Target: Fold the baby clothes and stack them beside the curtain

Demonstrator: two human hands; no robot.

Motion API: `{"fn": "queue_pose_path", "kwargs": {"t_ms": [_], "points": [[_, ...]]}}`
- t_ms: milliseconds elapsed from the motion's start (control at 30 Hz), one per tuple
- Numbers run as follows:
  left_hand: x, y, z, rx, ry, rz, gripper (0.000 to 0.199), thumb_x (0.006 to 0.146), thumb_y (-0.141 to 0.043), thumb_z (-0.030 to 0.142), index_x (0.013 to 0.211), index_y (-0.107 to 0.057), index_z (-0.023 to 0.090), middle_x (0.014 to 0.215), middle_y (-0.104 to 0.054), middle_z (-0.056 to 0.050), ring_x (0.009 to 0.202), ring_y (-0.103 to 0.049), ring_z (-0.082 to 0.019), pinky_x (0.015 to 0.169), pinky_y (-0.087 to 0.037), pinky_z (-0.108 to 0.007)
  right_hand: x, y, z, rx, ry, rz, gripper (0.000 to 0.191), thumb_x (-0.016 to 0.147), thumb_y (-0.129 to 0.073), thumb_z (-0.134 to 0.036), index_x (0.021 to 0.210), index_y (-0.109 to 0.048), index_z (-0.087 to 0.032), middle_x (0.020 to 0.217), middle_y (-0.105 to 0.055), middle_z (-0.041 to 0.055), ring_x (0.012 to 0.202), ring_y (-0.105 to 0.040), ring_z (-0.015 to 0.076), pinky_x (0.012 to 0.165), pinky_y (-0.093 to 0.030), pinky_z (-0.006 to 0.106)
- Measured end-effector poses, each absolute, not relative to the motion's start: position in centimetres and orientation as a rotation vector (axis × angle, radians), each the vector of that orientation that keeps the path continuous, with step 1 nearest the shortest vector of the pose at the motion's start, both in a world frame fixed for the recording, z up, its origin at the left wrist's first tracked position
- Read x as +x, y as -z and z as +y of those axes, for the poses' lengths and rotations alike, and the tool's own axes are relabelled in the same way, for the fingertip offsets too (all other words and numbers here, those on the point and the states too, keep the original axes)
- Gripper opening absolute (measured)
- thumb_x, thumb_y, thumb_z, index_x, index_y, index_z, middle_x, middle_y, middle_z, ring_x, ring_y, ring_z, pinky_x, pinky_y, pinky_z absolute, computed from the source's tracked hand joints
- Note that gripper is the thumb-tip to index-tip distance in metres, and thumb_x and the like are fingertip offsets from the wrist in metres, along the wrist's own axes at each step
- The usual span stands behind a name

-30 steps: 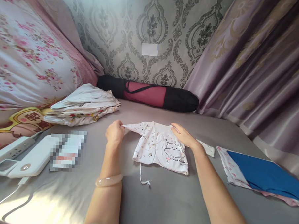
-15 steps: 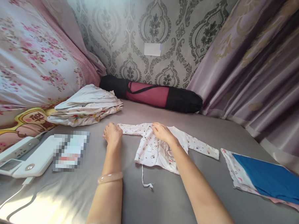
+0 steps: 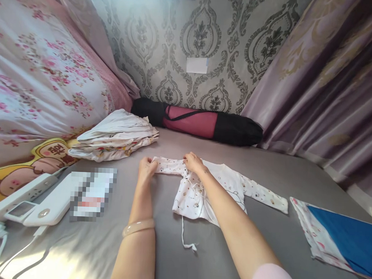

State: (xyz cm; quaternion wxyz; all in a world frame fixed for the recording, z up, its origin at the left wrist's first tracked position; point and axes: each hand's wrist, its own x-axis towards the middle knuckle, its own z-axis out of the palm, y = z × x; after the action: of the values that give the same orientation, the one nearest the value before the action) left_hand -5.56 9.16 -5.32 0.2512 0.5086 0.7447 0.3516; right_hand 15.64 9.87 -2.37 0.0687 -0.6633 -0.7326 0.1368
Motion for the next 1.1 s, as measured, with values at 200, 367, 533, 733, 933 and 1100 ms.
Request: {"fn": "queue_pose_path", "kwargs": {"t_ms": [200, 367, 533, 733, 933, 1100], "points": [[-5.0, 5.1, 9.2, 1.230, -1.203, 1.651, 0.026, 0.069, -0.061, 0.037, 0.083, -0.062, 0.015, 0.067, -0.062, -0.002, 0.063, -0.060, -0.017, 0.060, -0.045, -0.025, 15.9, 3.3, 10.1, -2.014, -0.419, -2.138, 0.025, 0.092, -0.049, -0.027, 0.113, -0.062, -0.023, 0.120, -0.057, 0.0079, 0.111, -0.056, 0.0205, 0.088, -0.041, 0.027], [-5.1, 5.0, 8.8, 1.346, -1.174, 1.998, 0.024, 0.083, -0.048, 0.033, 0.089, -0.065, 0.018, 0.073, -0.065, -0.006, 0.075, -0.062, -0.023, 0.069, -0.046, -0.031, 15.3, 4.9, 9.6, -2.083, -0.313, -1.904, 0.023, 0.097, -0.040, -0.029, 0.113, -0.055, -0.021, 0.117, -0.054, 0.0088, 0.102, -0.059, 0.0207, 0.082, -0.043, 0.030], [-4.9, 4.3, 8.1, 1.303, -1.025, 2.177, 0.028, 0.086, -0.048, 0.036, 0.101, -0.068, 0.021, 0.091, -0.070, -0.011, 0.092, -0.064, -0.029, 0.078, -0.047, -0.037, 14.2, 6.6, 9.0, -2.028, -0.131, -1.733, 0.018, 0.095, -0.048, -0.026, 0.111, -0.052, -0.020, 0.116, -0.052, 0.0080, 0.090, -0.060, 0.0180, 0.071, -0.043, 0.028], [-5.0, 3.8, 7.6, 1.214, -0.973, 2.230, 0.029, 0.087, -0.051, 0.037, 0.105, -0.069, 0.022, 0.101, -0.071, -0.012, 0.100, -0.063, -0.032, 0.082, -0.047, -0.039, 14.0, 7.2, 8.8, -1.934, -0.018, -1.851, 0.020, 0.097, -0.041, -0.018, 0.105, -0.059, -0.023, 0.110, -0.055, 0.0064, 0.096, -0.055, 0.0182, 0.073, -0.042, 0.027], [-4.8, 3.4, 7.3, 1.208, -0.888, 2.308, 0.031, 0.087, -0.051, 0.038, 0.108, -0.069, 0.023, 0.107, -0.069, -0.013, 0.104, -0.061, -0.032, 0.083, -0.047, -0.039, 14.0, 7.3, 8.5, -1.950, 0.030, -1.965, 0.034, 0.094, -0.036, -0.010, 0.106, -0.067, -0.022, 0.111, -0.059, 0.0084, 0.102, -0.048, 0.0213, 0.084, -0.040, 0.029], [-4.8, 3.5, 7.1, 1.266, -0.846, 2.408, 0.034, 0.088, -0.048, 0.041, 0.107, -0.069, 0.022, 0.105, -0.069, -0.015, 0.108, -0.057, -0.034, 0.089, -0.043, -0.045, 13.6, 6.5, 7.8, -1.980, -0.039, -1.971, 0.032, 0.097, -0.038, -0.028, 0.113, -0.065, -0.022, 0.118, -0.055, 0.0098, 0.105, -0.045, 0.0240, 0.089, -0.038, 0.032]]}}
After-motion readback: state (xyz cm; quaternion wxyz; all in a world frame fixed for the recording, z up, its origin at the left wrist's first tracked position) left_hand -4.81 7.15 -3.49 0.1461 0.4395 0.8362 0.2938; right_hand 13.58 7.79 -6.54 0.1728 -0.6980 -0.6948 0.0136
